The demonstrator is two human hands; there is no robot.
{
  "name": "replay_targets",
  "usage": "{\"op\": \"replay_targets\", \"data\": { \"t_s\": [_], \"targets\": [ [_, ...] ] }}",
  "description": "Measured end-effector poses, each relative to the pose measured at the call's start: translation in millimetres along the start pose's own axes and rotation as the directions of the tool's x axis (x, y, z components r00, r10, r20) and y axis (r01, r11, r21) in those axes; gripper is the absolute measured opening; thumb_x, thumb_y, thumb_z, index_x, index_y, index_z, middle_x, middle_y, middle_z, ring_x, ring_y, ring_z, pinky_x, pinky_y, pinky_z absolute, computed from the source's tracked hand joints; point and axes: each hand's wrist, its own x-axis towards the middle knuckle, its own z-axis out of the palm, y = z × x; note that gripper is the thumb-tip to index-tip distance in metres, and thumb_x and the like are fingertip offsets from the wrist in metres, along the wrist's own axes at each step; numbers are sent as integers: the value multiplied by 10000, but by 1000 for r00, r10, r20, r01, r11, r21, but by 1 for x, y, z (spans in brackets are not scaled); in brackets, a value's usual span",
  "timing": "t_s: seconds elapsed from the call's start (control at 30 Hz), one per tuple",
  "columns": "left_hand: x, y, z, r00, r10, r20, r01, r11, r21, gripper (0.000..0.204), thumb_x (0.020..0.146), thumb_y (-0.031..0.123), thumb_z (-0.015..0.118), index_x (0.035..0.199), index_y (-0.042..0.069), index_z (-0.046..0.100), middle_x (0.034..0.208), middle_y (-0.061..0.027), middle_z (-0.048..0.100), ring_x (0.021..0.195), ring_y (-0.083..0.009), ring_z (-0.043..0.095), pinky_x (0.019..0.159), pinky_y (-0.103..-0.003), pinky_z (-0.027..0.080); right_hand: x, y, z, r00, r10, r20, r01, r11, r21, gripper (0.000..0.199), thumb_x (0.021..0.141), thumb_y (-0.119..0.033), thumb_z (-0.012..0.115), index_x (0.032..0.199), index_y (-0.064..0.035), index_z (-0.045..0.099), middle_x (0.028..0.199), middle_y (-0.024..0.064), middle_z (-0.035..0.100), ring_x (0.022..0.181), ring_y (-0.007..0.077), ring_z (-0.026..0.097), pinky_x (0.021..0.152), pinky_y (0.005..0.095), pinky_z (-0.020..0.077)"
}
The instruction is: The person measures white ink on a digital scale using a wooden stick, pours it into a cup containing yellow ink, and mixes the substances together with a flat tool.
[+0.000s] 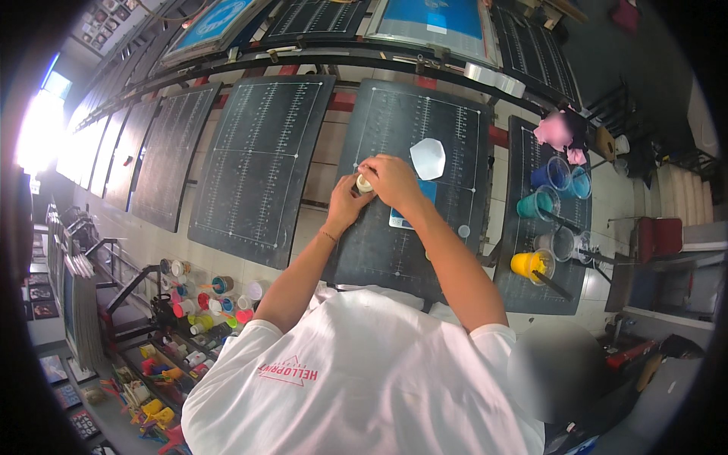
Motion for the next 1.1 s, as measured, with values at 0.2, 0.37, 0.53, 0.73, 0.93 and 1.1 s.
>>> {"op": "replay_targets", "data": {
  "t_s": [0.2, 0.37, 0.53, 0.73, 0.93, 1.1],
  "targets": [
    [6, -1, -8, 998, 58, -4, -58, 998, 39, 457, 795, 194, 829, 1200, 44, 680, 1057, -123, 674, 939, -296, 662, 820, -391, 534, -21, -17, -22, 994, -75, 75, 81, 994, -70, 202, 959, -218, 663, 1045, -72, 773, 921, 89, 709, 849, 300, 676, 766, 402, 526],
    [9, 0, -12, 998, 64, 2, -64, 997, 40, 454, 796, 193, 825, 1197, 39, 681, 1089, -127, 683, 966, -318, 661, 840, -409, 532, -27, -26, -44, 993, -102, 61, 104, 994, -29, 176, 945, -180, 684, 1050, -70, 773, 928, 77, 709, 877, 279, 665, 773, 381, 520],
    [11, 4, -8, 994, 110, -5, -110, 994, 17, 457, 794, 191, 829, 1197, 34, 680, 1083, -114, 672, 934, -298, 662, 819, -396, 535, -28, -23, -44, 996, -93, 15, 93, 994, -56, 200, 944, -217, 680, 1031, -67, 778, 924, 82, 717, 839, 294, 650, 750, 401, 522],
    [8, 14, -9, 995, 101, -16, -100, 992, 71, 470, 796, 177, 832, 1219, 52, 668, 1065, -84, 652, 815, -244, 666, 747, -358, 542, -25, -28, -38, 950, 251, -183, -235, 966, 104, 226, 939, -186, 653, 1009, -3, 766, 736, 139, 696, 631, 266, 666, 630, 377, 516],
    [4, 24, -3, 986, 150, -71, -144, 986, 85, 472, 793, 179, 832, 1221, 74, 662, 1052, -72, 644, 770, -225, 662, 724, -350, 541, -17, -16, -28, 898, 391, -200, -335, 905, 262, 248, 951, -175, 621, 986, 32, 753, 650, 156, 671, 584, 236, 671, 583, 357, 489],
    [4, 23, -1, 981, 165, -97, -157, 984, 88, 469, 792, 174, 829, 1215, 61, 660, 1045, -75, 645, 768, -225, 662, 716, -349, 539, -13, -22, -31, 915, 322, -243, -282, 941, 184, 246, 953, -175, 613, 984, 31, 745, 680, 168, 688, 605, 273, 685, 587, 384, 488]
  ]
}}
